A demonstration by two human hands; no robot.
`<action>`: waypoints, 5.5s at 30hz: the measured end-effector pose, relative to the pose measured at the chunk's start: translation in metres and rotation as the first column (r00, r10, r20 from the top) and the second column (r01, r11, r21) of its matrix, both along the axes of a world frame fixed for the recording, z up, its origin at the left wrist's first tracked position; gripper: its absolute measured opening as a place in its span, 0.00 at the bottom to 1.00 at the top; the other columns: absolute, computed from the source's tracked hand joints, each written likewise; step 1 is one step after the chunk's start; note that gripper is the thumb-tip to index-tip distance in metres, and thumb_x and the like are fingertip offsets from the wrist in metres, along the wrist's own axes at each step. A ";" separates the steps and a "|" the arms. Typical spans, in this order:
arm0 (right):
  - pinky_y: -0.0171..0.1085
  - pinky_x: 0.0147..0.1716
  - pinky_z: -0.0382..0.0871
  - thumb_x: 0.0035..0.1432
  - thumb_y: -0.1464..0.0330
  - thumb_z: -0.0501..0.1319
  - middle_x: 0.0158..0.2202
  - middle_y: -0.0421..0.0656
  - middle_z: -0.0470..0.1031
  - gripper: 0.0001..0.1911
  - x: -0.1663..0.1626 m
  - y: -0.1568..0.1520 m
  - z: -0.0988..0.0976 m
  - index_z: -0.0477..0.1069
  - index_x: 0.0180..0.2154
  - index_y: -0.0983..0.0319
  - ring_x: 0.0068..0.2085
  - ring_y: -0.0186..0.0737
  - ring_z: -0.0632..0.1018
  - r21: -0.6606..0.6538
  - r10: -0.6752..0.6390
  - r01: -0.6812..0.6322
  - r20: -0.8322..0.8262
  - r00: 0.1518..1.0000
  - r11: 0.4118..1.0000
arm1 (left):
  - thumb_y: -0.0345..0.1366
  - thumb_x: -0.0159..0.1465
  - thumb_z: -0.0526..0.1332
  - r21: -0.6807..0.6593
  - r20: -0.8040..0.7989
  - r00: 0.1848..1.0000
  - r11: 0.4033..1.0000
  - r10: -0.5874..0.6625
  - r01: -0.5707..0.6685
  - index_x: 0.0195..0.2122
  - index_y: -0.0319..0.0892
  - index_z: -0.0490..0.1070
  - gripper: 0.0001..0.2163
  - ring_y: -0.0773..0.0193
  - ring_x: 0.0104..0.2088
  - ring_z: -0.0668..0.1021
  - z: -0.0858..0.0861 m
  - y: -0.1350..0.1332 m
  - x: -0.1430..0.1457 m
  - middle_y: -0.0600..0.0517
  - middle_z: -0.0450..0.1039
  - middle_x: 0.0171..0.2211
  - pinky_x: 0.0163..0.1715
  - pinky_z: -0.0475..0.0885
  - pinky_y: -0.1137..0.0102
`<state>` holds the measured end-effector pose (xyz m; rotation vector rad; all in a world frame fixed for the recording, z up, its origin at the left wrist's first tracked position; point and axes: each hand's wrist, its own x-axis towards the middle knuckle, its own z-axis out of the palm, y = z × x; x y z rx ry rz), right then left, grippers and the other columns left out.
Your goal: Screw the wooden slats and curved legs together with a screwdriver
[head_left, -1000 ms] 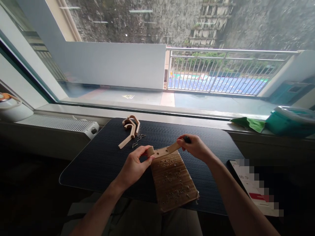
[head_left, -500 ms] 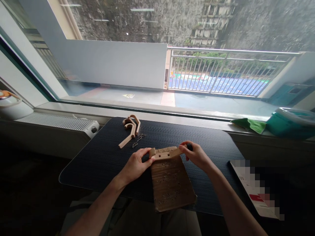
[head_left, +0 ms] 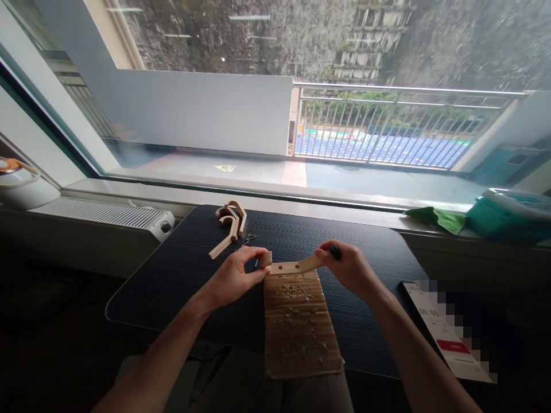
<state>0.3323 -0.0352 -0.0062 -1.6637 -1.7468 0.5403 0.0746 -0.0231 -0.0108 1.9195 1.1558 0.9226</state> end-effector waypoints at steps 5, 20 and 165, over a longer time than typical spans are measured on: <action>0.34 0.27 0.59 0.56 0.56 0.54 0.24 0.39 0.72 0.16 -0.004 -0.013 -0.004 0.73 0.30 0.59 0.27 0.36 0.70 -0.028 0.018 -0.015 0.100 0.995 1.000 | 0.35 0.54 0.64 0.044 -0.092 0.996 0.999 -0.023 0.027 0.39 0.43 0.75 0.11 0.59 0.41 0.75 -0.017 -0.005 -0.003 0.50 0.75 0.38 0.47 0.67 0.66; 0.32 0.24 0.58 0.52 0.55 0.57 0.22 0.37 0.68 0.15 0.002 -0.008 -0.029 0.73 0.29 0.60 0.25 0.33 0.66 -0.169 -0.027 0.013 -0.082 0.996 0.985 | 0.38 0.59 0.61 0.124 -0.318 0.945 0.985 -0.077 0.122 0.43 0.44 0.71 0.11 0.61 0.43 0.75 -0.020 0.000 -0.003 0.52 0.76 0.40 0.60 0.49 0.54; 0.33 0.24 0.56 0.50 0.58 0.57 0.23 0.38 0.71 0.11 -0.012 0.016 -0.012 0.72 0.27 0.57 0.27 0.35 0.70 -0.149 0.031 -0.010 0.136 0.990 0.989 | 0.24 0.58 0.54 0.155 -0.757 0.621 0.869 -0.201 0.470 0.23 0.40 0.71 0.10 0.60 0.35 0.69 0.019 0.030 0.043 0.49 0.68 0.22 0.40 0.65 0.68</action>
